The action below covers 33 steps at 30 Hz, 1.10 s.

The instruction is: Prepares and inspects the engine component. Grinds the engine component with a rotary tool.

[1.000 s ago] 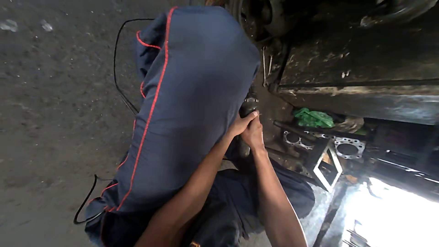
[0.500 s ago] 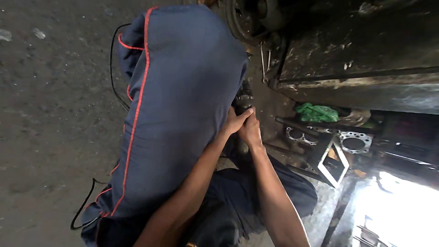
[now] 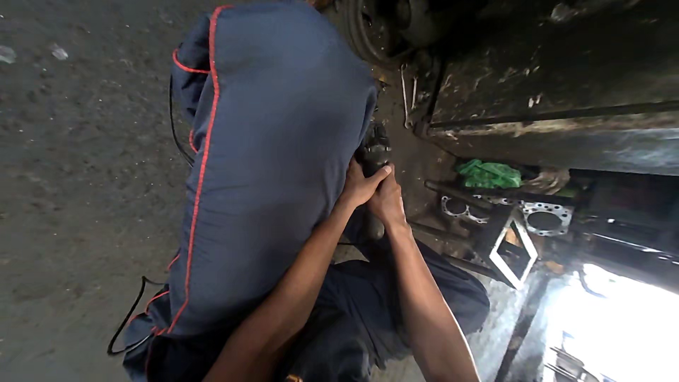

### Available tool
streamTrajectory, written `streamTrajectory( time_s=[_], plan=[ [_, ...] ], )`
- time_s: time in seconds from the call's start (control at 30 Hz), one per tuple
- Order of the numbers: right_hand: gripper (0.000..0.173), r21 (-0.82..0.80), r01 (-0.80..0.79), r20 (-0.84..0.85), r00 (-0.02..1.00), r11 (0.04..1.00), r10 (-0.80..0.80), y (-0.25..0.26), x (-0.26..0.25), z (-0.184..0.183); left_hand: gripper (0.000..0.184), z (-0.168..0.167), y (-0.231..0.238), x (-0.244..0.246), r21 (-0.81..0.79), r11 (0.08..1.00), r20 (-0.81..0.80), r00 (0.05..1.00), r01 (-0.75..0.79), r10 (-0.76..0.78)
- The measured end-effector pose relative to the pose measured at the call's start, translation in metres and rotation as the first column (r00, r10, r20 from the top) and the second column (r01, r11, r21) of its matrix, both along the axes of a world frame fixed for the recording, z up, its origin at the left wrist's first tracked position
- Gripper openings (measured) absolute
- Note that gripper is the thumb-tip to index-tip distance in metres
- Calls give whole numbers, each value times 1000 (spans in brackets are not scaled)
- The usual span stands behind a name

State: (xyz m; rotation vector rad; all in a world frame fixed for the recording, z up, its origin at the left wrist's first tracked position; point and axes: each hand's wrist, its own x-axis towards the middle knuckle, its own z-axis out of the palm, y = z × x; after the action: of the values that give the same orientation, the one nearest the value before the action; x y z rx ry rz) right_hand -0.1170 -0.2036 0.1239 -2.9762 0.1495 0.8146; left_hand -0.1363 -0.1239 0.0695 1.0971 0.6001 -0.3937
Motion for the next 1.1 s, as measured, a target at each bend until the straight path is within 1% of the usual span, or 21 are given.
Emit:
streamTrajectory(
  time_s=[0.1, 0.2, 0.4, 0.6, 0.8, 0.9, 1.0, 1.1],
  plan=[
    [58, -1, -4, 3, 1000, 1000, 4, -1, 0, -1, 97, -4, -2, 0, 40, 999, -16, 999, 36, -35],
    [60, 3, 7, 4, 1000, 1000, -7, -1, 0, -2, 98, -6, -4, 1, 69, 996, -25, 998, 57, -56],
    [64, 27, 3, -5, 1000, 1000, -3, -6, 0, -4, 102, -8, -4, 1, 74, 994, -35, 996, 79, -77],
    [63, 49, 5, 4, 1000, 999, -5, -7, -1, -6, 101, -10, -6, 0, 94, 991, -41, 995, 94, -91],
    [58, 132, 46, 17, 999, 990, -49, -11, -2, -1, 102, 13, 3, 4, 124, 974, -102, 979, 189, -177],
    [56, 157, 36, 40, 998, 987, -43, -13, -3, 0, 98, 20, 6, 4, 148, 966, -108, 974, 213, -199],
    [56, 179, 68, 30, 997, 982, -75, -12, -4, 4, 98, 26, 6, 4, 191, 951, -120, 968, 242, -222],
    [56, 224, 79, 38, 995, 971, -89, -15, -7, 6, 92, 33, 7, 3, 223, 943, -126, 967, 246, -223]
  ],
)
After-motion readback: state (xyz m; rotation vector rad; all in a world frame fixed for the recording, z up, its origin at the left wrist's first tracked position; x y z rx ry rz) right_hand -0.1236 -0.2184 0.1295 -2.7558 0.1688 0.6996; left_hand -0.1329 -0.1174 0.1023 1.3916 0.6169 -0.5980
